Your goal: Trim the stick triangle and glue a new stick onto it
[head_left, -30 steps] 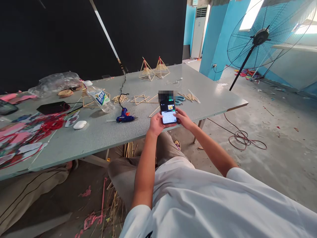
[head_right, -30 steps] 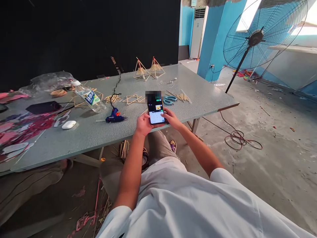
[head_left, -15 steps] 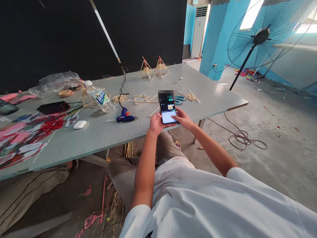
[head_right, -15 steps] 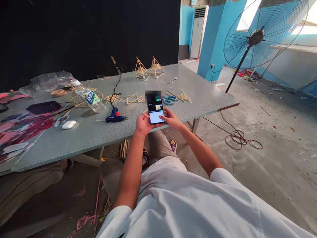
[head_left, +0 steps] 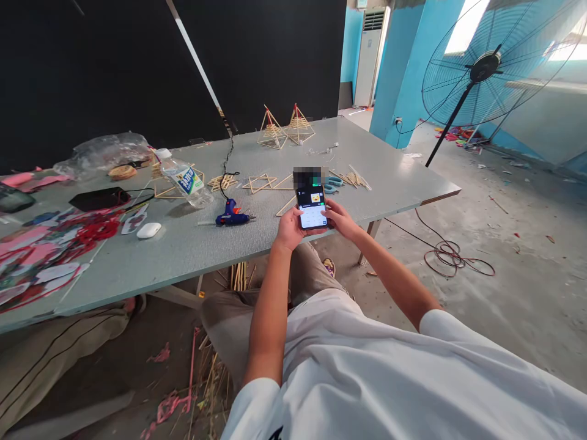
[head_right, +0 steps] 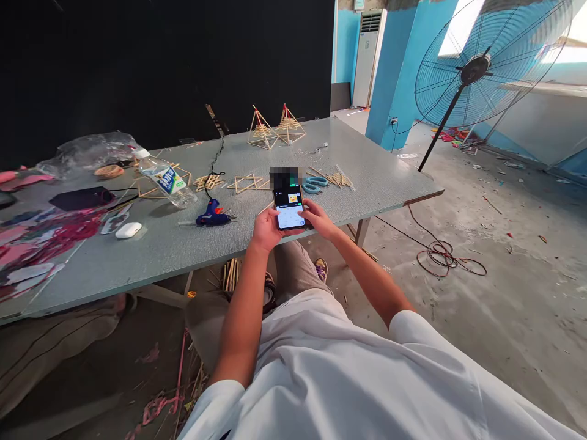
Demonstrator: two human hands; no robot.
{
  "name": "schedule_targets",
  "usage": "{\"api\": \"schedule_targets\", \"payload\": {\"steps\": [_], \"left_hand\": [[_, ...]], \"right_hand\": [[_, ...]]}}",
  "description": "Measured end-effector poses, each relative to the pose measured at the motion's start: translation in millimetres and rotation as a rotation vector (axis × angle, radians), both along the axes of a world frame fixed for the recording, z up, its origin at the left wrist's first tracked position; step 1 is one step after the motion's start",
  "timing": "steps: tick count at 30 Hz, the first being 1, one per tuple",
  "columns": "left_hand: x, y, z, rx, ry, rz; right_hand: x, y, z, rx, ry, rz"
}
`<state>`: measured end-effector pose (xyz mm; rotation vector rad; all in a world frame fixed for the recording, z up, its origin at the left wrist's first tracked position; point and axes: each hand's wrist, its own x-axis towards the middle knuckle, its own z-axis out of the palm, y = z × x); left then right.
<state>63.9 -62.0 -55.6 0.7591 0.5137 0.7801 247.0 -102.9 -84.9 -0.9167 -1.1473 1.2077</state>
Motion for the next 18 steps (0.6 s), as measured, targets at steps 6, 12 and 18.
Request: {"api": "schedule_targets", "payload": {"steps": [6, 12, 18], "left_hand": [[1.5, -0.8, -0.8, 0.015, 0.046, -0.011], [0.2, -1.4, -2.5, 0.018, 0.015, -0.002], [0.2, -2.5, -3.0, 0.038, 0.014, 0.009]], "right_hand": [[-0.5, -0.4, 1.4, -0.004, 0.004, -0.012], [-3.1, -1.4, 4.3, 0.002, -0.013, -0.046], [-4.6, -2.8, 7.3, 0.004, -0.004, -0.055]]}}
